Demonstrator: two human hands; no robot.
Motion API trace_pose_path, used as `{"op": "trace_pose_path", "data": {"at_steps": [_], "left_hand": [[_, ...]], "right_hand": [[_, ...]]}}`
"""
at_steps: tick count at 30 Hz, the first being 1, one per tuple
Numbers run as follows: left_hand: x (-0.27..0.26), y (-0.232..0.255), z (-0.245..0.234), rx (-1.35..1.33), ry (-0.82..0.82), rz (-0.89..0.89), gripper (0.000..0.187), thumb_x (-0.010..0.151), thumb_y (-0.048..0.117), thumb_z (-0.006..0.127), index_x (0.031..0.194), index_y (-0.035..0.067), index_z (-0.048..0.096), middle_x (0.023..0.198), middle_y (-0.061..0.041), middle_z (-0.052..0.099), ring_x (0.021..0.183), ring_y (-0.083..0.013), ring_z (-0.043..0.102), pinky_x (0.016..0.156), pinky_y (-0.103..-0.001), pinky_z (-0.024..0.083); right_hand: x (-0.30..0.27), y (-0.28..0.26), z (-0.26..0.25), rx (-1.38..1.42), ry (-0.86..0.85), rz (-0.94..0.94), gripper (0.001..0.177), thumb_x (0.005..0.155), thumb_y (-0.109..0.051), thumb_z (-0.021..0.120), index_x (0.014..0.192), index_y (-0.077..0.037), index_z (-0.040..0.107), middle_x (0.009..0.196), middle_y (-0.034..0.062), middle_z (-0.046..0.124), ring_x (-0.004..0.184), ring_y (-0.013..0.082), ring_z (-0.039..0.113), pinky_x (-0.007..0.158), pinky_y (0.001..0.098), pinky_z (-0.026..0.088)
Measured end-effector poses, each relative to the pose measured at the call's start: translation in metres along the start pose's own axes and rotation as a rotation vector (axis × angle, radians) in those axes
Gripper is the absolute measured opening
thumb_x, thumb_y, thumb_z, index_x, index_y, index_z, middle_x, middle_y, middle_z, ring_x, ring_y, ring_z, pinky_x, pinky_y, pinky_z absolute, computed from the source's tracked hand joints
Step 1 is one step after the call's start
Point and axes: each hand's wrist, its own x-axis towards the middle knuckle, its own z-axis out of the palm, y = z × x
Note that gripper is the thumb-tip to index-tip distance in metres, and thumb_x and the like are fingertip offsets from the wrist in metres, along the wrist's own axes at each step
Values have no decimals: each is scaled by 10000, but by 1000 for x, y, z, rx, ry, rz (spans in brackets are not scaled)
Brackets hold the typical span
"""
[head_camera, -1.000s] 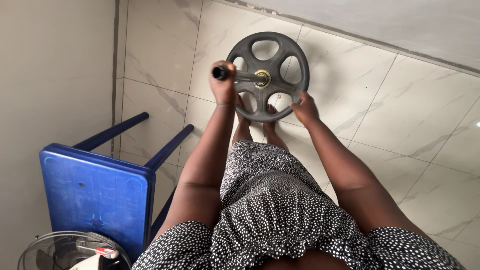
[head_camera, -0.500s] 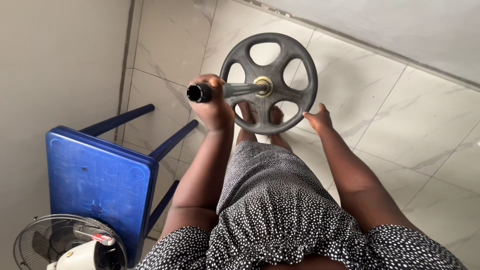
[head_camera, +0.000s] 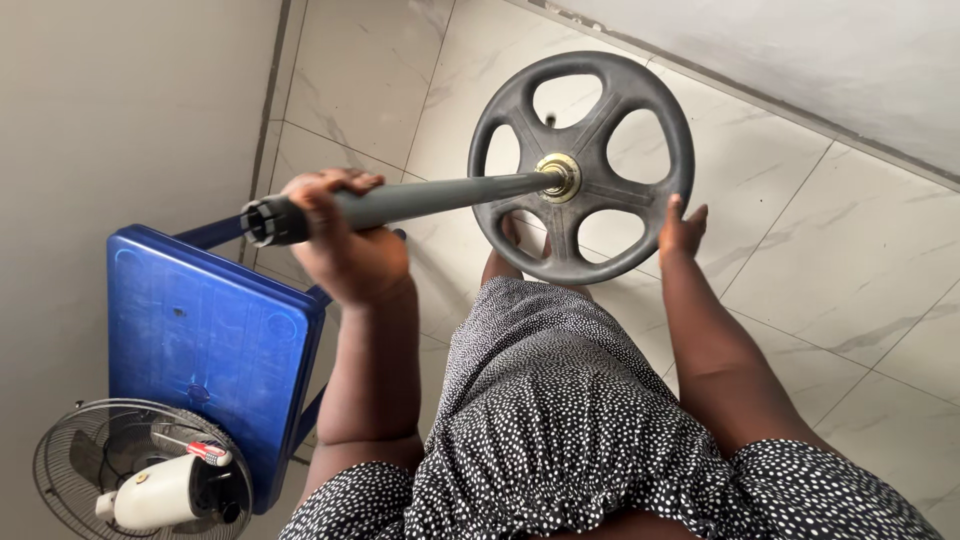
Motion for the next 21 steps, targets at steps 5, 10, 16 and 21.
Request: {"op": "trace_pose_path", "data": {"at_steps": [5, 10, 16, 21], "left_hand": [[5, 24, -19, 36, 24, 17, 413, 990, 485, 736, 1013, 99, 591, 907, -53, 598, 870, -200, 614, 885, -424, 543], [19, 43, -35, 42, 115, 65, 434, 967, 523, 697, 979, 102, 592, 873, -61, 596, 829, -210, 632, 825, -424, 566], [37, 68, -69, 57, 218, 125, 494, 943, 554, 686, 937, 68, 597, 788, -94, 602, 752, -257, 676, 719, -458, 604], [49, 76, -122, -27, 334, 72, 460, 926, 527, 681, 947, 81, 572, 762, -83, 609, 709, -258, 673, 696, -455, 576]], "right_hand": [[2, 4, -22, 213, -260, 204, 845, 914, -573, 716, 1524, -61, 431, 1456, 130, 553, 1347, 296, 500, 1090, 436, 419], [2, -4, -22, 380, -406, 234, 702, 858, -470, 792, 1387, -86, 537, 1312, 59, 610, 1202, 233, 554, 979, 428, 431], [6, -10, -28, 691, -503, 131, 608, 851, -332, 850, 1320, -47, 590, 1280, 47, 656, 1221, 206, 584, 1080, 409, 431], [9, -29, -55, 797, -577, -1, 529, 845, -197, 863, 1276, -43, 596, 1223, 61, 670, 1151, 207, 622, 1072, 398, 481]]}}
